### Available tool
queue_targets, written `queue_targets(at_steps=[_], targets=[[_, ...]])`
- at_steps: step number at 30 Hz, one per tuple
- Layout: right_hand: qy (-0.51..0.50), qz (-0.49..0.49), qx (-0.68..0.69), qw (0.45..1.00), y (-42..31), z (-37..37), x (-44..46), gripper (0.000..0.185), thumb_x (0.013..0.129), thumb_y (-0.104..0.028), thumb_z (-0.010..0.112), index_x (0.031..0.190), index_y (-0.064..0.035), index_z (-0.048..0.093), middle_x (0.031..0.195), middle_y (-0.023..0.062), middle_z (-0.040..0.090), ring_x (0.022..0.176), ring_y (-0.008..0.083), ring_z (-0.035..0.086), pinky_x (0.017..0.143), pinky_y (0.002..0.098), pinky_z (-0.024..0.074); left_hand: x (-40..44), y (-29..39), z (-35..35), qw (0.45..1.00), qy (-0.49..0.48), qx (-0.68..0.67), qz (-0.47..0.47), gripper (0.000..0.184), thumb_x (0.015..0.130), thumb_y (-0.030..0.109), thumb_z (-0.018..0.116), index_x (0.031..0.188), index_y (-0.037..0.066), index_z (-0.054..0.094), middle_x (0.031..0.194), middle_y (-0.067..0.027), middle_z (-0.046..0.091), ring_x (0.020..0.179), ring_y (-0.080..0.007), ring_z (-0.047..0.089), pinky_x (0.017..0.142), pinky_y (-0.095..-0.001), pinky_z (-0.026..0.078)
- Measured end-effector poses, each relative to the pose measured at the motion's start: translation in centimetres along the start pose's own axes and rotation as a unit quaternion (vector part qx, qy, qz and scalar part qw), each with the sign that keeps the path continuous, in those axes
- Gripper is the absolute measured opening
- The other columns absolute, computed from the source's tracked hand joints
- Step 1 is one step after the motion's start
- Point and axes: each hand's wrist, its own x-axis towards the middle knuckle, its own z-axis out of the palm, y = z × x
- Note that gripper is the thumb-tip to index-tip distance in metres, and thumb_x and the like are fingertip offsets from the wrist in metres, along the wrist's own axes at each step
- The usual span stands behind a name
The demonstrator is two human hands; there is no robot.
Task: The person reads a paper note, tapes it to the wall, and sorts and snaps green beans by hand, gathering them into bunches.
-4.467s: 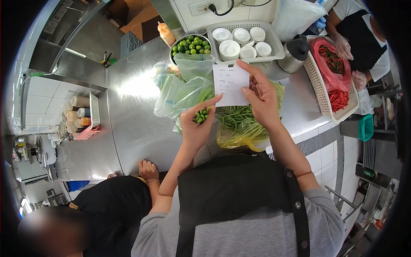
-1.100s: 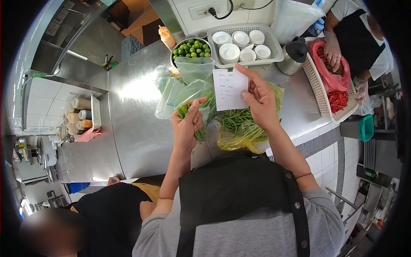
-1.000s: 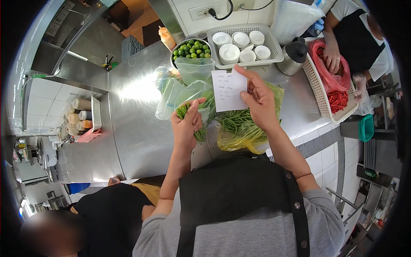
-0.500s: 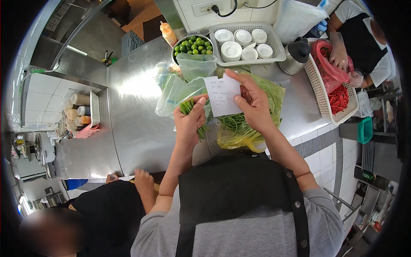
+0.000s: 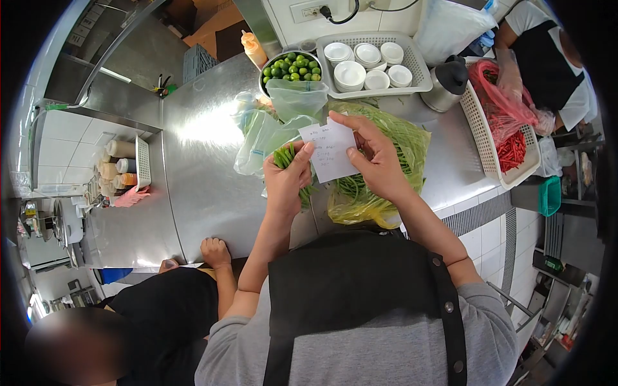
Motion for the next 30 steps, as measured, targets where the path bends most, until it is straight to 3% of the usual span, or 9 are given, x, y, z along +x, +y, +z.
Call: queue_targets(at_steps=[2, 7, 10, 17, 23, 26, 29, 30], targets=[[-0.006, 0.000, 0.006, 1.000, 0.0, 0.2, 0.1, 0.066, 0.080, 0.008, 0.049, 0.143, -0.0117, 0.054, 0.129, 0.0076, 0.056, 0.110, 0.0155, 0.054, 0.089, 0.0284, 0.0456, 0.1, -0.1, -0.2, 1.000, 0.004, 0.007, 0.004, 0.016, 0.093, 0.010, 0.071, 0.101, -0.005, 0.069, 0.061, 0.0040, 0.051, 0.047, -0.0024, 0.037, 0.043, -0.0211, 0.026], [-0.034, 0.030, -0.038, 0.998, -0.4, 0.4, 0.1, 0.067, 0.081, 0.008, 0.055, 0.144, -0.0143, 0.053, 0.131, 0.0074, 0.054, 0.088, 0.0135, 0.054, 0.083, 0.0277, 0.0479, 0.8, 0.3, -1.6, 0.998, 0.029, 0.048, 0.010, 0.014, 0.093, 0.010, 0.071, 0.098, -0.003, 0.069, 0.060, 0.0047, 0.051, 0.047, -0.0024, 0.038, 0.043, -0.0208, 0.026], [-0.041, 0.023, -0.046, 0.998, 0.3, 0.5, -0.1, 0.068, 0.081, 0.009, 0.059, 0.144, -0.0160, 0.052, 0.132, 0.0074, 0.053, 0.080, 0.0132, 0.052, 0.082, 0.0269, 0.0479, 1.8, 1.7, -3.3, 0.992, 0.098, 0.032, 0.072, 0.011, 0.092, 0.007, 0.071, 0.095, -0.003, 0.069, 0.059, 0.0056, 0.049, 0.046, -0.0017, 0.038, 0.042, -0.0201, 0.024], [-0.049, 0.041, -0.065, 0.996, 1.3, -0.4, -1.0, 0.065, 0.084, 0.008, 0.060, 0.144, -0.0169, 0.053, 0.134, 0.0077, 0.053, 0.081, 0.0139, 0.053, 0.082, 0.0267, 0.0474, 3.1, 4.8, -8.1, 0.969, 0.186, 0.014, 0.164, 0.008, 0.089, 0.004, 0.073, 0.086, 0.001, 0.066, 0.059, 0.0063, 0.050, 0.046, -0.0005, 0.037, 0.042, -0.0202, 0.023], [-0.062, 0.058, -0.043, 0.995, 1.9, 0.3, -1.2, 0.056, 0.085, 0.006, 0.060, 0.138, -0.0128, 0.058, 0.129, 0.0070, 0.057, 0.082, 0.0132, 0.054, 0.081, 0.0262, 0.0467, 2.7, 5.2, -7.8, 0.970, 0.215, 0.034, 0.110, 0.012, 0.087, 0.006, 0.075, 0.084, 0.004, 0.064, 0.061, 0.0064, 0.049, 0.047, -0.0009, 0.038, 0.043, -0.0203, 0.024], [-0.063, 0.066, -0.040, 0.995, 1.9, 0.5, -0.9, 0.050, 0.085, 0.004, 0.059, 0.133, -0.0090, 0.062, 0.123, 0.0055, 0.059, 0.082, 0.0113, 0.052, 0.079, 0.0251, 0.0457, 2.9, 5.1, -8.2, 0.988, 0.132, -0.015, 0.082, 0.010, 0.090, 0.008, 0.072, 0.086, 0.005, 0.063, 0.060, 0.0078, 0.045, 0.046, -0.0018, 0.036, 0.043, -0.0205, 0.025], [-0.061, 0.051, -0.046, 0.996, 1.9, 0.5, -0.7, 0.049, 0.085, 0.004, 0.059, 0.133, -0.0087, 0.062, 0.122, 0.0053, 0.059, 0.080, 0.0110, 0.050, 0.078, 0.0250, 0.0455, 3.5, 5.5, -9.5, 0.980, 0.146, -0.058, 0.119, 0.013, 0.091, 0.007, 0.070, 0.082, 0.008, 0.060, 0.058, 0.0089, 0.041, 0.045, -0.0018, 0.034, 0.042, -0.0203, 0.024], [-0.062, 0.050, -0.048, 0.996, 1.9, 0.3, -0.7, 0.049, 0.085, 0.004, 0.059, 0.133, -0.0087, 0.062, 0.122, 0.0053, 0.059, 0.080, 0.0110, 0.050, 0.078, 0.0250, 0.0455, 3.4, 6.6, -9.1, 0.970, 0.206, -0.050, 0.122, 0.018, 0.093, 0.006, 0.068, 0.078, 0.010, 0.057, 0.057, 0.0101, 0.038, 0.045, -0.0017, 0.031, 0.042, -0.0214, 0.021]])
